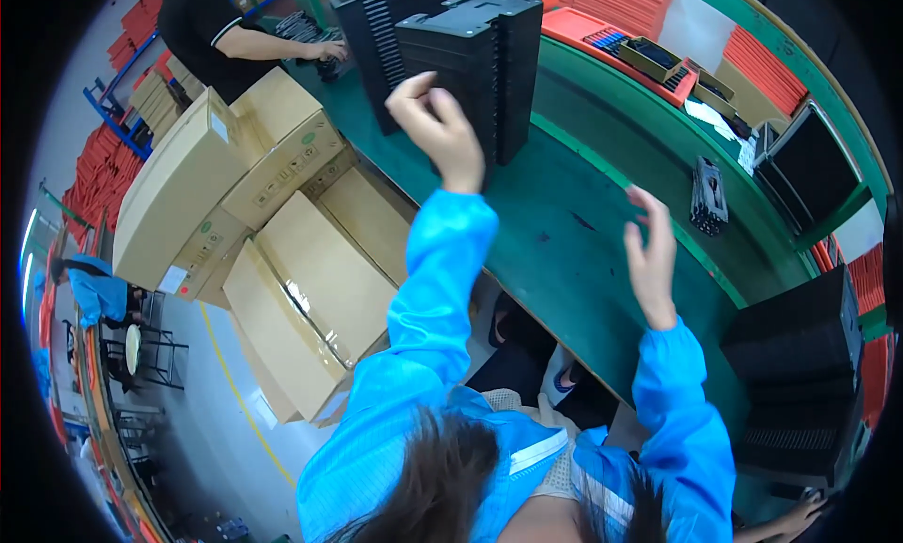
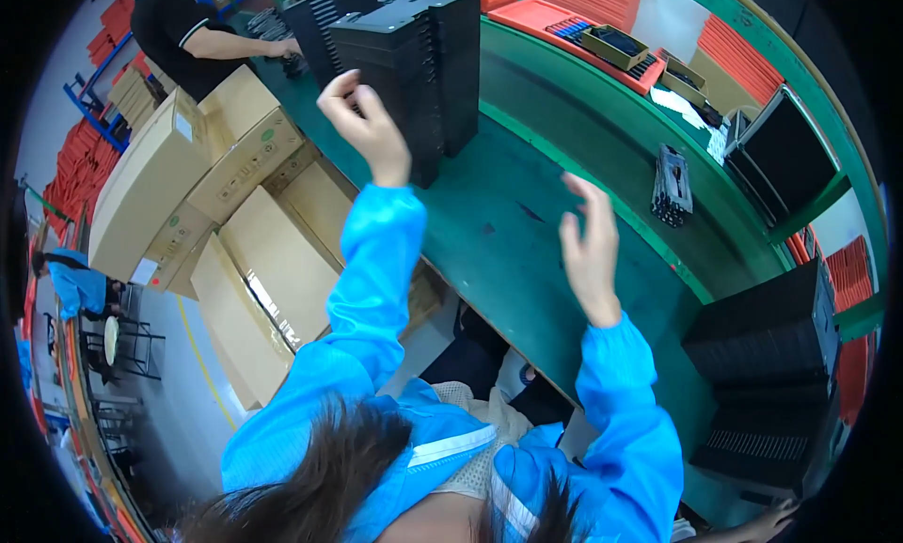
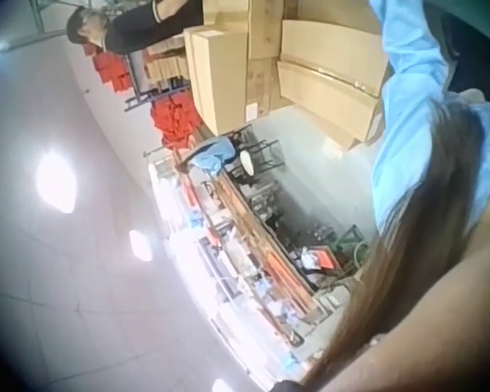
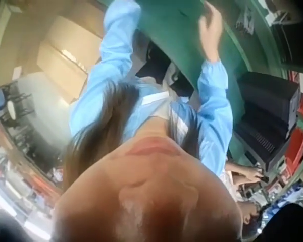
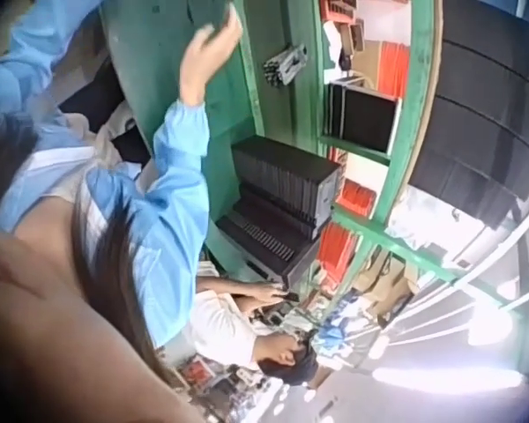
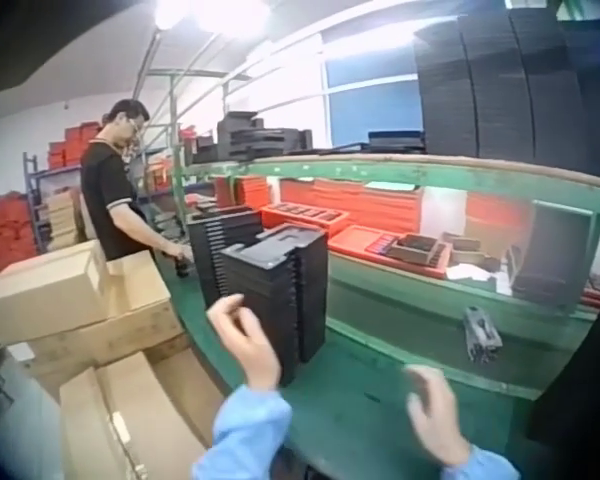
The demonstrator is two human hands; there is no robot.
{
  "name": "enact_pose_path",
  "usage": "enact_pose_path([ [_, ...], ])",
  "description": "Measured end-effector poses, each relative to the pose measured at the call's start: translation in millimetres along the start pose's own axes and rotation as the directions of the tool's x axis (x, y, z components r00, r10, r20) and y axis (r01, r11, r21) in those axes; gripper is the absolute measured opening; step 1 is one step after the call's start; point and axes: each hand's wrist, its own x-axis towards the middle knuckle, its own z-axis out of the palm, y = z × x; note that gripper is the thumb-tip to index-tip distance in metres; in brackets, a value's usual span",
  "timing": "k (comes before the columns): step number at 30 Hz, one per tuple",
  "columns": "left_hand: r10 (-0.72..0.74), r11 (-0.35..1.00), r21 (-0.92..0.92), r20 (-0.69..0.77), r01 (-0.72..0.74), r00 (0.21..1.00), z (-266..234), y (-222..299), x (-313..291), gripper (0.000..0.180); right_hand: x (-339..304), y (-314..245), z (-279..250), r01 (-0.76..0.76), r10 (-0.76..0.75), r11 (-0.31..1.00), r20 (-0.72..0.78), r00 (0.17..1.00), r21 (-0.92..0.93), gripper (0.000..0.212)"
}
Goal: Assembling small electronic components into black plastic housings on a production line.
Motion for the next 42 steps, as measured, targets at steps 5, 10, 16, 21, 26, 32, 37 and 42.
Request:
enact_pose_path([
  [5,-0.460,0.840,-0.138,0.332,0.525,0.823,-30,-157,45,0.031,25,-39,76,0.057,-0.089,0.983,0.181,0.979,0.174,0.046],
  [10,-0.603,0.345,-0.104,0.737,0.933,0.305,26,-205,68,0.042,6,-44,108,0.064,-0.112,0.975,0.224,0.968,0.213,0.048],
  [16,-0.459,0.132,0.000,0.886,0.991,0.061,0,-193,27,0.046,-8,6,103,-0.088,0.065,0.986,0.158,0.985,0.143,0.055],
  [21,-0.512,0.141,-0.031,0.853,0.990,0.099,4,-165,-6,0.050,10,-2,103,-0.123,0.083,0.948,0.147,0.986,0.293,0.067],
  [26,-0.597,0.246,-0.137,0.759,0.960,0.261,-24,-125,-34,0.053,41,-24,125,0.024,0.009,0.959,-0.117,0.993,0.283,0.074],
  [32,-0.683,0.486,-0.056,0.598,0.872,0.419,-8,-144,31,0.055,45,-44,138,0.113,-0.047,0.967,-0.276,0.960,0.229,0.071],
  [37,-0.658,0.512,0.006,0.645,0.859,0.388,-10,-203,64,0.051,24,-63,148,-0.342,0.015,0.460,0.378,0.926,0.819,0.044],
  [42,-0.636,0.453,0.098,0.733,0.886,0.244,15,-219,41,0.049,13,-37,226,-0.608,-0.032,-0.753,0.908,0.417,0.252,0.041],
])
